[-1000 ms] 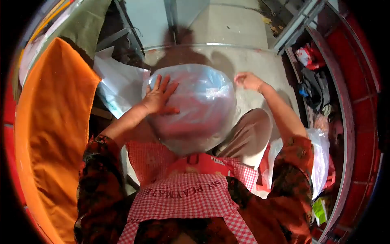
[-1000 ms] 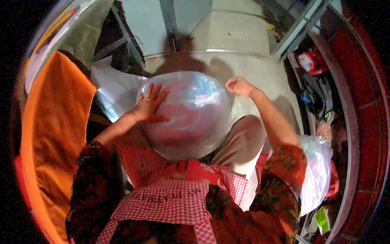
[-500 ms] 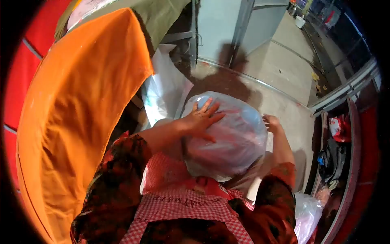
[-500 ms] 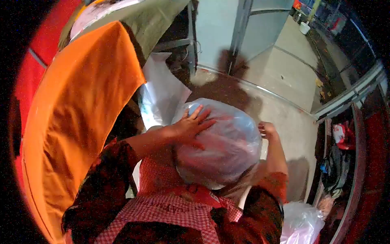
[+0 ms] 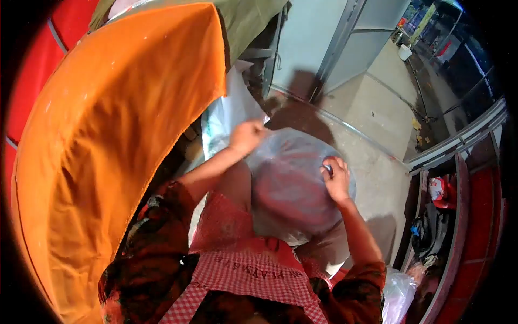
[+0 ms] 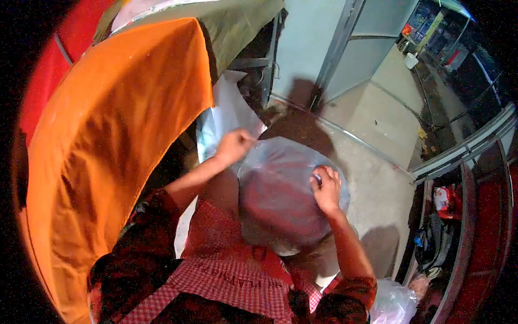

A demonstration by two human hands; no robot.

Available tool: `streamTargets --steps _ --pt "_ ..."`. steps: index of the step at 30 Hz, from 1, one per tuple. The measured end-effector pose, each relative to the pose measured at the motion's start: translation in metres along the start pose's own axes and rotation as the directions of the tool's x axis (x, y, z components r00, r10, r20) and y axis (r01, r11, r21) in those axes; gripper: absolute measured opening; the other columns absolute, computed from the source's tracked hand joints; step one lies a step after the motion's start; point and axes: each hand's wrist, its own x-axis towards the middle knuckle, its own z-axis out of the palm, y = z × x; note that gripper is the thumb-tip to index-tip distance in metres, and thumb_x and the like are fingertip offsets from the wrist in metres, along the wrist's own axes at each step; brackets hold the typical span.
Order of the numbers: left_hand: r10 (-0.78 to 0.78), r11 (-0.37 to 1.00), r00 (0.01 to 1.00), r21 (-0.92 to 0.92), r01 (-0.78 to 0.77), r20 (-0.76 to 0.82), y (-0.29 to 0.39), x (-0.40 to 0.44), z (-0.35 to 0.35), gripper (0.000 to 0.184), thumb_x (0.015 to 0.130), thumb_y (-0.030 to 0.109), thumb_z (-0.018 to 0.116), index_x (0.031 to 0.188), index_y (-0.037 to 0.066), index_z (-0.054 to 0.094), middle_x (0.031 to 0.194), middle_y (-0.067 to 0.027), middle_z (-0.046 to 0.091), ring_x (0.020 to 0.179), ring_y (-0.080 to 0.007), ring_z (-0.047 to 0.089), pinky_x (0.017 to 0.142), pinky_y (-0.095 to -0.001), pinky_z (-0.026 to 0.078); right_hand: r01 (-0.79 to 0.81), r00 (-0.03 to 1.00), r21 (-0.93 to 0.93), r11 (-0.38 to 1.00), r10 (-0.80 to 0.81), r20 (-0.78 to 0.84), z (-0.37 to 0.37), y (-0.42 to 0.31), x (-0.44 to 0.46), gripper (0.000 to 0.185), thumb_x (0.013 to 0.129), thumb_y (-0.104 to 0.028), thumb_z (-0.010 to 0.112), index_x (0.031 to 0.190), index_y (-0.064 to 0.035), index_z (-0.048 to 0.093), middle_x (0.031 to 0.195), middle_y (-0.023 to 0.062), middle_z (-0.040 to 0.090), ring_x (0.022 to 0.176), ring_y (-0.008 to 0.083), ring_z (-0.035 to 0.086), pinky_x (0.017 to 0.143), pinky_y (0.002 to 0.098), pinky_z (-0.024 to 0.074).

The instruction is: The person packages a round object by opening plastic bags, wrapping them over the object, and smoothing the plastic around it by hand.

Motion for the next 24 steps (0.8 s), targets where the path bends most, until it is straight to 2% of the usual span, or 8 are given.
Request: streamTargets --steps 2,4,8,10,13,16,20,24 --pt "-0.229 0.966 0.926 0.051 0.255 -0.3 -0.032 0.008 -0.034 0.042 0.082 0.043 0.072 0.085 0.004 0.059 0.083 -0.0158 0.065 0.08 -0.0323 0.065 0.074 -0.0431 0.05 -0.012 1.0 -0.018 1.0 0.012 -0.004 0.003 0.001 -0.001 0.022 0.077 -0.016 0.072 0.097 -0.0119 0.062 0.111 0.004 0.059 0.104 0.0289 0.053 0.09 0.0412 0.0376" --pt "-0.169 0.93 0.851 0.205 0.304 -0.496 -0.06 0.015 -0.047 0.045 0.082 0.044 0.07 0.082 0.001 0.057 0.078 -0.0177 0.063 0.076 -0.035 0.063 0.074 -0.0448 0.049 -0.006 1.0 -0.03 1.0 0.005 -0.03 0.006 0.0 -0.002 0.023 0.076 -0.017 0.073 0.096 -0.0126 0.062 0.11 0.0038 0.06 0.103 0.0292 0.053 0.089 0.0412 0.0384" --pt "-0.173 0.96 0.89 0.131 0.248 -0.423 -0.078 0.048 -0.061 0.033 0.088 0.035 0.063 0.088 0.002 0.057 0.085 -0.0189 0.065 0.085 -0.0395 0.063 0.077 -0.0477 0.048 -0.004 0.998 -0.031 1.0 0.003 -0.056 0.008 0.004 -0.003 0.024 0.076 -0.018 0.073 0.096 -0.0133 0.063 0.111 0.0033 0.06 0.104 0.0288 0.054 0.088 0.0413 0.0394" --pt "-0.11 0.951 0.873 0.204 0.231 -0.475 -0.081 0.053 -0.055 0.025 0.09 0.028 0.059 0.096 0.004 0.057 0.089 -0.0214 0.064 0.088 -0.0412 0.062 0.077 -0.0498 0.048 0.002 0.998 -0.027 1.0 -0.004 -0.062 0.008 0.003 -0.003 0.024 0.075 -0.018 0.073 0.096 -0.0133 0.063 0.111 0.0035 0.06 0.105 0.0288 0.054 0.088 0.0413 0.0397" --pt "0.03 0.942 0.93 0.322 0.096 -0.367 -0.086 0.04 -0.056 0.023 0.092 0.025 0.056 0.101 0.004 0.057 0.091 -0.0253 0.062 0.09 -0.0439 0.06 0.078 -0.0514 0.047 -0.011 0.999 -0.016 1.0 0.011 -0.046 0.007 0.003 -0.003 0.024 0.076 -0.018 0.073 0.097 -0.0129 0.063 0.111 0.0038 0.061 0.105 0.0289 0.054 0.09 0.0411 0.0396" --pt "0.033 0.927 0.954 0.365 0.082 -0.299 -0.095 0.027 -0.069 0.02 0.091 0.019 0.055 0.105 0.005 0.057 0.101 -0.0262 0.062 0.093 -0.0449 0.06 0.082 -0.0518 0.048 0.005 0.998 -0.009 1.0 -0.005 -0.069 0.009 0.003 -0.004 0.024 0.074 -0.016 0.073 0.096 -0.0125 0.063 0.109 0.0036 0.061 0.103 0.029 0.055 0.088 0.0413 0.0401" --pt "0.296 0.871 0.908 0.473 -0.129 -0.296 -0.123 0.011 -0.083 0.018 0.091 0.017 0.055 0.105 0.005 0.058 0.099 -0.028 0.061 0.095 -0.0477 0.057 0.083 -0.0526 0.047 0.025 0.996 0.013 1.0 -0.024 -0.085 0.01 0.005 -0.002 0.023 0.072 -0.014 0.074 0.093 -0.012 0.063 0.106 0.0035 0.062 0.101 0.0294 0.055 0.086 0.0421 0.0404" --pt "0.089 0.871 0.996 0.486 -0.064 -0.027 -0.125 -0.012 -0.089 0.019 0.091 0.017 0.053 0.103 0.006 0.06 0.095 -0.0252 0.06 0.089 -0.0463 0.058 0.08 -0.052 0.047 0.013 0.994 -0.013 1.0 -0.014 -0.108 0.012 0.007 -0.005 0.022 0.073 -0.015 0.073 0.091 -0.0119 0.062 0.104 0.0047 0.062 0.099 0.0306 0.055 0.085 0.0429 0.0406"
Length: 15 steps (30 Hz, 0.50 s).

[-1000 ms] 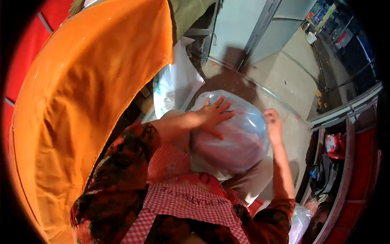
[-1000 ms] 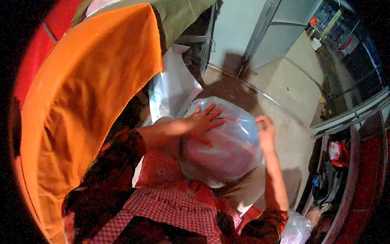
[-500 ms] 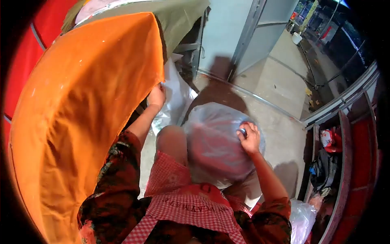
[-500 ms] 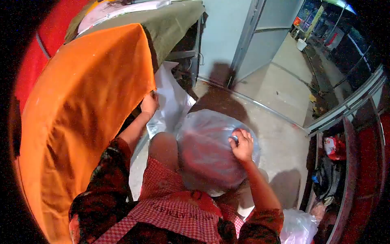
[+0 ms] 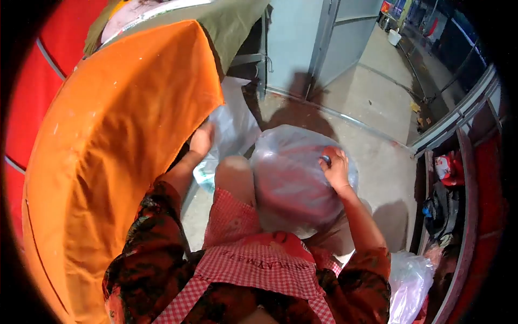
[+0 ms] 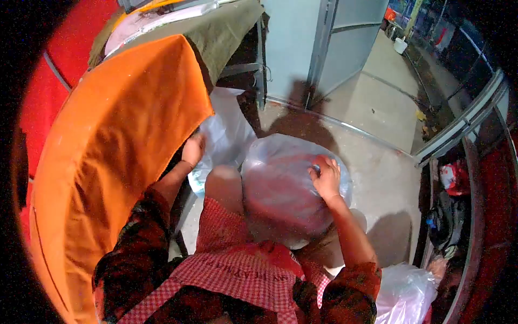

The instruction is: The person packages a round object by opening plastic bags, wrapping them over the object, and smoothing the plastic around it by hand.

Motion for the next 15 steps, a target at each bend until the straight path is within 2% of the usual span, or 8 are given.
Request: streamTargets --steps 2,4,6,8,10,12,14,15 --pt "-0.03 0.999 0.971 -0.006 0.033 0.239 -0.008 -0.044 0.019 0.017 0.09 0.018 0.054 0.101 0.006 0.06 0.092 -0.0225 0.059 0.086 -0.043 0.056 0.077 -0.0495 0.046 0.049 0.998 0.017 0.999 -0.049 -0.027 0.003 0.005 -0.007 0.021 0.074 -0.017 0.072 0.091 -0.0117 0.062 0.102 0.0056 0.061 0.098 0.0317 0.055 0.085 0.0441 0.0415" --pt "-0.048 0.995 0.891 -0.053 0.08 0.451 -0.015 -0.116 0.049 0.016 0.09 0.019 0.054 0.098 0.007 0.06 0.089 -0.0198 0.057 0.083 -0.0397 0.055 0.075 -0.047 0.045 0.056 0.998 0.039 0.998 -0.055 -0.033 0.006 0.011 -0.002 0.02 0.074 -0.018 0.071 0.091 -0.0115 0.062 0.101 0.0058 0.061 0.099 0.0319 0.055 0.084 0.0449 0.0421" --pt "-0.1 0.981 0.775 -0.067 0.18 0.624 -0.019 -0.198 0.066 0.015 0.09 0.02 0.055 0.096 0.007 0.059 0.086 -0.0172 0.056 0.08 -0.0364 0.054 0.072 -0.0446 0.044 0.041 0.995 0.005 0.999 -0.04 -0.092 0.005 0.007 -0.001 0.019 0.073 -0.017 0.07 0.089 -0.0109 0.062 0.099 0.0067 0.061 0.097 0.0321 0.056 0.082 0.0456 0.0436" --pt "-0.173 0.954 0.637 -0.032 0.297 0.752 -0.033 -0.275 0.068 0.014 0.09 0.021 0.056 0.093 0.008 0.059 0.083 -0.0145 0.054 0.077 -0.0331 0.052 0.069 -0.0421 0.043 0.058 0.996 0.027 0.998 -0.056 -0.069 0.007 0.009 -0.002 0.019 0.071 -0.015 0.071 0.087 -0.0096 0.062 0.098 0.0078 0.062 0.093 0.0323 0.057 0.08 0.0453 0.0457" --pt "-0.243 0.918 0.528 0.018 0.395 0.814 -0.047 -0.333 0.06 0.014 0.089 0.023 0.057 0.091 0.009 0.058 0.08 -0.0118 0.053 0.074 -0.0298 0.051 0.067 -0.0397 0.042 0.063 0.997 0.021 0.998 -0.061 -0.053 0.006 0.007 0.0 0.019 0.072 -0.016 0.07 0.088 -0.0104 0.061 0.098 0.0068 0.061 0.094 0.0324 0.056 0.081 0.0454 0.0447" --pt "-0.317 0.869 0.462 0.058 0.492 0.828 -0.055 -0.376 0.049 0.015 0.089 0.024 0.058 0.088 0.009 0.058 0.077 -0.0092 0.052 0.072 -0.0265 0.049 0.064 -0.0372 0.04 0.045 0.998 0.039 0.998 -0.044 -0.046 0.006 0.007 0.0 0.018 0.073 -0.018 0.069 0.087 -0.0116 0.061 0.098 0.0055 0.061 0.096 0.032 0.055 0.083 0.0453 0.0432" --pt "-0.385 0.81 0.448 0.063 0.583 0.807 -0.057 -0.395 0.037 0.016 0.089 0.025 0.058 0.085 0.01 0.057 0.074 -0.0065 0.05 0.069 -0.0232 0.048 0.061 -0.0347 0.039 0.032 0.999 0.047 0.998 -0.031 -0.026 0.006 0.007 0.0 0.018 0.073 -0.019 0.069 0.088 -0.0128 0.061 0.098 0.0052 0.06 0.095 0.0318 0.055 0.082 0.0458 0.0432" --pt "-0.422 0.776 0.483 0.031 0.63 0.767 -0.058 -0.395 0.031 0.016 0.089 0.025 0.059 0.084 0.01 0.057 0.072 -0.0052 0.049 0.067 -0.0215 0.047 0.06 -0.0335 0.039 0.034 0.999 0.03 0.999 -0.034 -0.026 0.005 0.007 0.001 0.019 0.073 -0.019 0.069 0.089 -0.013 0.061 0.098 0.0052 0.06 0.095 0.0317 0.055 0.082 0.0459 0.0432"
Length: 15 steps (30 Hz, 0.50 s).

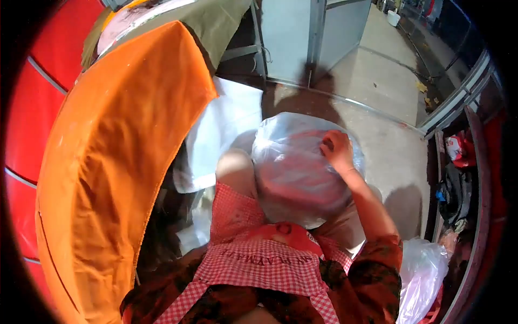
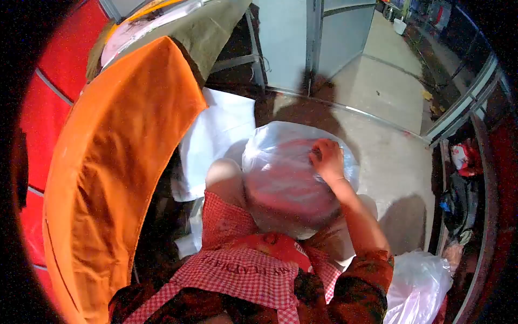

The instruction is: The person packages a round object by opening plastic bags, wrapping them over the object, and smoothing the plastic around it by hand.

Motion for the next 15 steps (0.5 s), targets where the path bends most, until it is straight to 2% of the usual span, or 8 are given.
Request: streamTargets --steps 4,8,9,10,11,13,14,15 --pt "0.053 0.892 0.908 -0.389 -0.23 -0.415 0.039 -0.007 -0.058 0.019 0.088 0.028 0.06 0.079 0.011 0.056 0.066 0.0002 0.046 0.061 -0.0149 0.044 0.055 -0.0286 0.036 -0.07 0.984 0.076 0.995 0.057 0.172 -0.008 0.004 0.008 0.018 0.072 -0.02 0.069 0.087 -0.0114 0.063 0.098 0.0069 0.062 0.095 0.0333 0.056 0.081 0.0452 0.0453" --pt "0.081 0.406 0.712 -0.629 -0.663 -0.698 0.18 -0.088 -0.146 0.021 0.089 0.01 0.049 0.068 0.011 0.047 0.078 0.0047 0.049 0.07 -0.0067 0.042 0.064 -0.0234 0.037 -0.121 0.94 0.196 0.973 0.049 0.338 -0.008 0.026 0.023 0.022 0.075 -0.025 0.07 0.087 -0.0071 0.065 0.1 0.0108 0.063 0.096 0.0345 0.058 0.082 0.0423 0.0481" --pt "0.252 0.343 0.608 -0.518 -0.784 -0.753 0.208 -0.107 -0.156 0.017 0.086 0.007 0.049 0.069 0.007 0.046 0.09 0.0005 0.053 0.08 -0.0081 0.047 0.074 -0.0246 0.04 -0.173 0.917 0.207 0.963 0.081 0.391 -0.011 0.025 0.026 0.023 0.077 -0.026 0.07 0.089 -0.0066 0.066 0.102 0.0113 0.063 0.097 0.0341 0.059 0.083 0.042 0.0483" --pt "0.301 0.436 0.453 -0.301 -0.848 -0.839 0.242 -0.129 -0.155 0.014 0.083 0.003 0.05 0.07 0.004 0.047 0.1 -0.0048 0.055 0.088 -0.0134 0.051 0.08 -0.0275 0.042 -0.031 0.934 0.11 0.993 -0.011 0.358 -0.021 0.009 0.031 0.031 0.082 -0.031 0.068 0.096 -0.0043 0.066 0.107 0.0112 0.064 0.097 0.0252 0.062 0.082 0.0375 0.0493" --pt "0.489 0.508 0.281 0.008 -0.861 -0.826 0.265 -0.146 -0.152 0.01 0.079 0.001 0.054 0.071 0.004 0.05 0.103 -0.0094 0.056 0.091 -0.0201 0.052 0.08 -0.032 0.043 -0.102 0.918 0.259 0.96 -0.009 0.396 -0.03 -0.016 0.036 0.034 0.083 -0.034 0.067 0.099 -0.0037 0.065 0.106 0.0101 0.064 0.095 0.0229 0.062 0.082 0.0367 0.0494" --pt "0.767 0.303 -0.048 0.426 -0.852 -0.64 0.274 -0.133 -0.127 0.008 0.073 0.003 0.063 0.077 0.009 0.061 0.098 -0.0122 0.059 0.085 -0.0267 0.055 0.079 -0.0377 0.046 -0.26 0.877 0.518 0.815 -0.025 0.48 -0.036 -0.082 0.037 0.041 0.086 -0.039 0.066 0.104 -0.0023 0.064 0.104 0.0078 0.065 0.092 0.0182 0.061 0.081 0.0351 0.0495" --pt "0.866 0.114 -0.197 0.565 -0.817 -0.46 0.28 -0.123 -0.111 0.014 0.075 0.004 0.065 0.088 0.01 0.065 0.095 -0.0125 0.06 0.08 -0.0289 0.057 0.076 -0.0396 0.047 -0.485 0.767 0.594 0.642 -0.014 0.642 -0.036 -0.109 0.029 0.042 0.088 -0.041 0.065 0.102 -0.0016 0.064 0.099 0.0063 0.065 0.088 0.0171 0.061 0.079 0.0342 0.0498" --pt "0.827 0.402 0.351 0.024 -0.916 -0.44 0.27 -0.114 -0.083 0.023 0.076 0.005 0.066 0.099 0.007 0.064 0.096 -0.0146 0.061 0.082 -0.0309 0.058 0.075 -0.0403 0.048 -0.689 0.631 0.586 0.426 -0.046 0.775 -0.031 -0.133 0.017 0.043 0.089 -0.043 0.064 0.099 -0.0009 0.065 0.093 0.0049 0.065 0.085 0.0161 0.061 0.076 0.0333 0.0501"
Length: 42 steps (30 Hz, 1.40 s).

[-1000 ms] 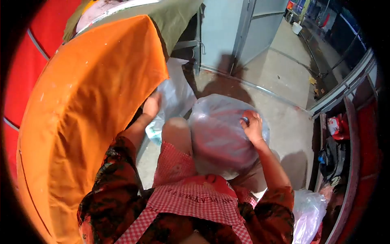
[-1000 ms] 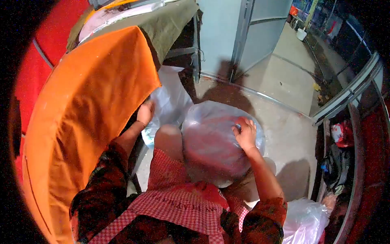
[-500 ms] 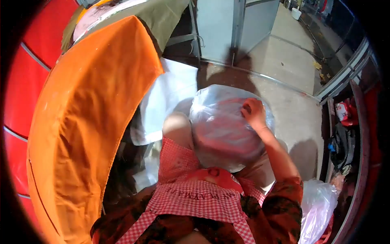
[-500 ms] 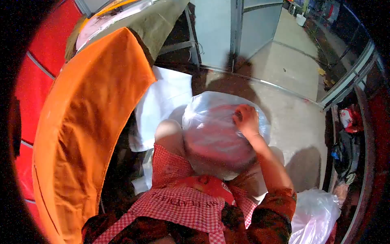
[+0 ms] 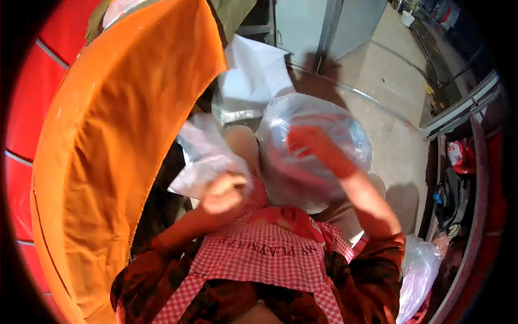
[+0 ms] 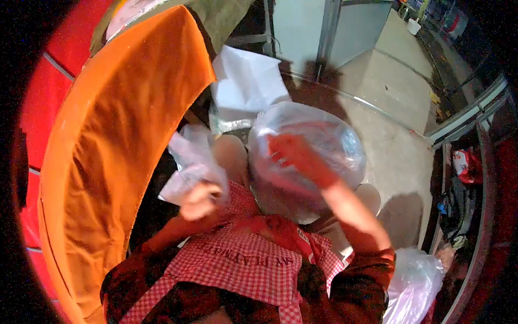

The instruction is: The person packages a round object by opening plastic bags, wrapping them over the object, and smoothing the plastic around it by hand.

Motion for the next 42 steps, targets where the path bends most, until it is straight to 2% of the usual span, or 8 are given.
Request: streamTargets --steps 8,12,15,20,24,31,34,42 --pt "0.315 0.946 0.824 -0.085 -0.313 0.471 0.038 0.029 0.021 0.011 0.081 0.008 0.065 0.084 0.001 0.058 0.097 -0.0121 0.061 0.093 -0.0312 0.06 0.081 -0.041 0.049 0.006 0.995 -0.07 0.998 0.001 0.099 0.098 0.071 0.019 0.023 0.086 -0.024 0.067 0.086 -0.0011 0.064 0.076 0.0003 0.059 0.075 0.0088 0.053 0.067 0.0264 0.0452" --pt "-0.084 0.957 0.996 -0.278 0.084 0.012 0.015 0.005 -0.007 0.017 0.09 0.012 0.064 0.076 0.004 0.058 0.08 -0.0058 0.062 0.08 -0.019 0.061 0.075 -0.0343 0.05 0.068 0.997 0.015 0.998 -0.068 -0.023 0.094 0.057 0.01 0.016 0.087 -0.018 0.064 0.084 -0.0023 0.063 0.077 -0.0031 0.059 0.074 0.0074 0.052 0.066 0.0252 0.0438" --pt "-0.456 0.864 0.808 -0.401 0.303 -0.373 -0.011 0.011 -0.029 0.015 0.093 0.011 0.063 0.083 0.006 0.053 0.076 -0.0012 0.057 0.073 -0.0066 0.054 0.068 -0.0262 0.048 0.079 0.996 -0.001 0.997 -0.079 -0.04 0.083 0.068 0.011 0.014 0.085 -0.015 0.065 0.085 -0.0009 0.062 0.077 -0.0022 0.06 0.074 0.0078 0.052 0.067 0.0257 0.0445" --pt "-0.78 0.467 0.626 -0.68 0.566 -0.015 -0.01 0.026 -0.016 0.013 0.091 0.015 0.065 0.098 0.009 0.055 0.094 0.0015 0.056 0.085 -0.0089 0.056 0.072 -0.0242 0.047 0.137 0.989 -0.046 0.989 -0.139 -0.043 0.082 0.078 0.005 0.011 0.082 -0.01 0.064 0.089 -0.0004 0.063 0.08 -0.0004 0.062 0.078 0.0079 0.054 0.07 0.0256 0.0457" --pt "-0.571 0.546 0.819 -0.774 0.322 -0.062 -0.019 0.027 0.008 0.009 0.09 0.0 0.063 0.092 0.008 0.059 0.086 0.0018 0.061 0.077 -0.0086 0.059 0.073 -0.0244 0.049 0.195 0.973 -0.152 0.969 -0.211 -0.096 0.083 0.073 0.002 0.013 0.082 -0.006 0.062 0.093 -0.0019 0.065 0.085 -0.0012 0.062 0.082 0.0075 0.055 0.073 0.0248 0.0462" --pt "-0.116 0.989 0.968 -0.114 0.093 -0.223 -0.009 0.023 0.006 0.016 0.079 -0.001 0.07 0.09 0.003 0.059 0.104 -0.011 0.061 0.096 -0.019 0.06 0.077 -0.0309 0.048 -0.004 0.998 0.347 0.938 -0.016 0.054 0.06 0.011 -0.018 0.02 0.091 -0.022 0.061 0.098 -0.0034 0.065 0.09 -0.0015 0.062 0.089 0.0094 0.056 0.079 0.0261 0.0463" --pt "0.138 0.985 0.972 0.128 -0.115 -0.191 0.009 0.035 0.007 0.011 0.084 0.001 0.068 0.091 0.004 0.059 0.116 -0.0134 0.059 0.1 -0.0244 0.06 0.084 -0.0353 0.047 0.153 0.988 0.026 0.988 -0.152 -0.029 0.062 0.005 -0.027 0.02 0.089 -0.02 0.065 0.1 -0.0037 0.065 0.095 -0.0002 0.062 0.093 0.0106 0.057 0.083 0.028 0.0472" --pt "0.263 0.922 0.95 -0.332 -0.198 0.165 0.041 0.052 0.011 0.02 0.082 0.002 0.069 0.1 0.0 0.062 0.121 -0.018 0.06 0.107 -0.0315 0.061 0.089 -0.0376 0.047 0.324 0.945 -0.134 0.937 -0.313 0.096 0.043 0.017 -0.076 0.019 0.08 -0.009 0.071 0.097 -0.0019 0.065 0.099 0.0077 0.065 0.092 0.0149 0.06 0.084 0.0316 0.0493"
